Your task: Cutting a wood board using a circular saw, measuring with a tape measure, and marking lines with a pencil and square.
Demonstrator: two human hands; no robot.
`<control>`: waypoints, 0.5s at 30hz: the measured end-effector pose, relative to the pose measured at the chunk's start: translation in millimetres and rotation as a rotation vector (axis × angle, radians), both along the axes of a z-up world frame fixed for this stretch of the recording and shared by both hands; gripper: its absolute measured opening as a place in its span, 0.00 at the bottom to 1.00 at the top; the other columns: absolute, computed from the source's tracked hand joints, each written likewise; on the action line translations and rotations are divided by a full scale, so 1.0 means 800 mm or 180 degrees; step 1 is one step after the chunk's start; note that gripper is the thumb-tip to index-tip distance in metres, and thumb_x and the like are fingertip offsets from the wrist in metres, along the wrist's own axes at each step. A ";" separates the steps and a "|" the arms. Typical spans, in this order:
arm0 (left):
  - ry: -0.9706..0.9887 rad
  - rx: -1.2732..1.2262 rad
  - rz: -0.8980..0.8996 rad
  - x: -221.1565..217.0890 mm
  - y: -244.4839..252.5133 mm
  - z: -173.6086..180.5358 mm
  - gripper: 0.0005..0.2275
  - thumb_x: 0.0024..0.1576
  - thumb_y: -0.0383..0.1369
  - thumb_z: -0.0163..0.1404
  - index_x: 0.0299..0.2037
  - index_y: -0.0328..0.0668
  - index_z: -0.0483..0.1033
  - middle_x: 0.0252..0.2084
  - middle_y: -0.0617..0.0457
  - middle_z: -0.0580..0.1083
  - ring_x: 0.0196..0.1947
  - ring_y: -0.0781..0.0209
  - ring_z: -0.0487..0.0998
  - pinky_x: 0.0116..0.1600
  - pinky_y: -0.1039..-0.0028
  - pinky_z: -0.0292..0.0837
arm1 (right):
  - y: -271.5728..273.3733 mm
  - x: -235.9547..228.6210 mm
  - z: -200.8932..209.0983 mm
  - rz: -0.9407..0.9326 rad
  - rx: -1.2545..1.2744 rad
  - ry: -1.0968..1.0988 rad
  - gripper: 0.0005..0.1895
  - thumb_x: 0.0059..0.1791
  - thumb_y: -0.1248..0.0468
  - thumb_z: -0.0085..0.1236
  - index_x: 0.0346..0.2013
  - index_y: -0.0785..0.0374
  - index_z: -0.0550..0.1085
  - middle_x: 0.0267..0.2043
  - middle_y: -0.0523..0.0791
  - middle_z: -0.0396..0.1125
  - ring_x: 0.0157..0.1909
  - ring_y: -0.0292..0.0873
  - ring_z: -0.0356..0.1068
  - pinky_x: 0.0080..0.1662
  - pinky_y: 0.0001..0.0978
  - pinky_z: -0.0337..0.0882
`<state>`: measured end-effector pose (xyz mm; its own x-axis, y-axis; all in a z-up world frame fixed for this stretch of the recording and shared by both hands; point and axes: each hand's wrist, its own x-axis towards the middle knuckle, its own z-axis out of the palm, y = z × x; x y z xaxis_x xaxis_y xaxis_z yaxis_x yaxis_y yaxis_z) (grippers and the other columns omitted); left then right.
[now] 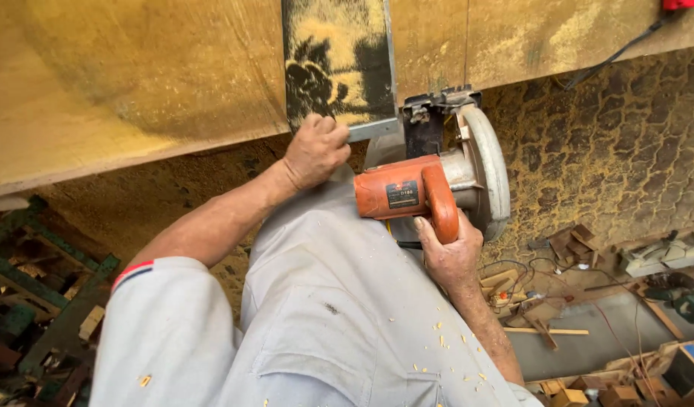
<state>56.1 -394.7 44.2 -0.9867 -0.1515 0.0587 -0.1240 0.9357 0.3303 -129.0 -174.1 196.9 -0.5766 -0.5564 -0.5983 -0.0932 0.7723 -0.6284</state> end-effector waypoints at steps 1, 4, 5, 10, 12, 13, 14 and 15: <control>0.0020 -0.0015 -0.0019 -0.004 -0.008 -0.001 0.04 0.52 0.37 0.52 0.27 0.51 0.77 0.35 0.56 0.65 0.39 0.59 0.66 0.48 0.66 0.62 | -0.004 -0.001 -0.003 -0.0019 -0.0015 0.0020 0.15 0.48 0.64 0.65 0.46 0.68 0.76 0.33 0.47 0.75 0.35 0.36 0.73 0.40 0.32 0.73; 0.0061 0.0211 -0.0092 -0.008 0.001 -0.002 0.04 0.50 0.36 0.53 0.26 0.51 0.76 0.36 0.54 0.66 0.40 0.58 0.67 0.48 0.65 0.63 | 0.007 0.001 -0.001 -0.0049 -0.0029 0.0037 0.15 0.48 0.64 0.66 0.46 0.69 0.76 0.35 0.47 0.75 0.36 0.36 0.73 0.42 0.32 0.73; 0.0049 0.0257 -0.0041 -0.006 0.003 -0.002 0.04 0.49 0.36 0.53 0.26 0.50 0.76 0.37 0.54 0.66 0.40 0.58 0.67 0.48 0.65 0.62 | 0.008 0.001 -0.001 -0.0041 0.0011 -0.0039 0.14 0.48 0.64 0.66 0.44 0.69 0.76 0.34 0.46 0.75 0.36 0.36 0.73 0.41 0.32 0.73; 0.0061 0.0307 0.0010 -0.016 -0.015 0.004 0.03 0.48 0.35 0.54 0.27 0.47 0.76 0.37 0.55 0.66 0.39 0.57 0.67 0.48 0.64 0.62 | 0.010 0.000 -0.008 -0.0108 -0.0096 -0.0033 0.14 0.48 0.65 0.66 0.45 0.69 0.76 0.33 0.46 0.74 0.34 0.37 0.71 0.41 0.32 0.73; 0.0143 0.0344 0.0128 -0.017 -0.015 0.008 0.03 0.48 0.33 0.54 0.28 0.47 0.76 0.38 0.55 0.66 0.40 0.58 0.67 0.49 0.64 0.63 | 0.009 -0.001 -0.008 0.0000 -0.0140 -0.0088 0.15 0.48 0.64 0.66 0.46 0.69 0.75 0.33 0.46 0.73 0.34 0.37 0.72 0.40 0.32 0.73; 0.0142 0.0344 0.0125 -0.012 -0.010 -0.002 0.03 0.48 0.33 0.54 0.28 0.47 0.76 0.38 0.55 0.66 0.40 0.58 0.67 0.49 0.64 0.63 | 0.009 -0.002 -0.007 -0.0003 -0.0140 -0.0088 0.15 0.48 0.64 0.66 0.46 0.69 0.75 0.33 0.46 0.73 0.34 0.37 0.72 0.40 0.32 0.73; 0.0098 0.0364 0.0144 -0.005 -0.007 -0.012 0.03 0.49 0.33 0.55 0.29 0.47 0.77 0.40 0.55 0.67 0.42 0.58 0.68 0.52 0.63 0.63 | 0.008 -0.002 -0.007 0.0038 -0.0138 -0.0102 0.15 0.48 0.64 0.66 0.46 0.69 0.75 0.33 0.46 0.73 0.34 0.37 0.72 0.40 0.33 0.73; 0.0054 0.0384 0.0163 0.001 -0.004 -0.021 0.03 0.50 0.33 0.56 0.30 0.47 0.77 0.42 0.55 0.68 0.44 0.58 0.68 0.55 0.63 0.63 | 0.007 -0.003 -0.007 0.0079 -0.0137 -0.0116 0.15 0.49 0.65 0.66 0.47 0.69 0.75 0.33 0.46 0.73 0.34 0.38 0.73 0.40 0.33 0.74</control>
<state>57.0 -398.2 27.2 -0.9766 -0.2084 0.0537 -0.1639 0.8817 0.4424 -131.3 -168.8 191.1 -0.5407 -0.5958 -0.5939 -0.0884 0.7423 -0.6642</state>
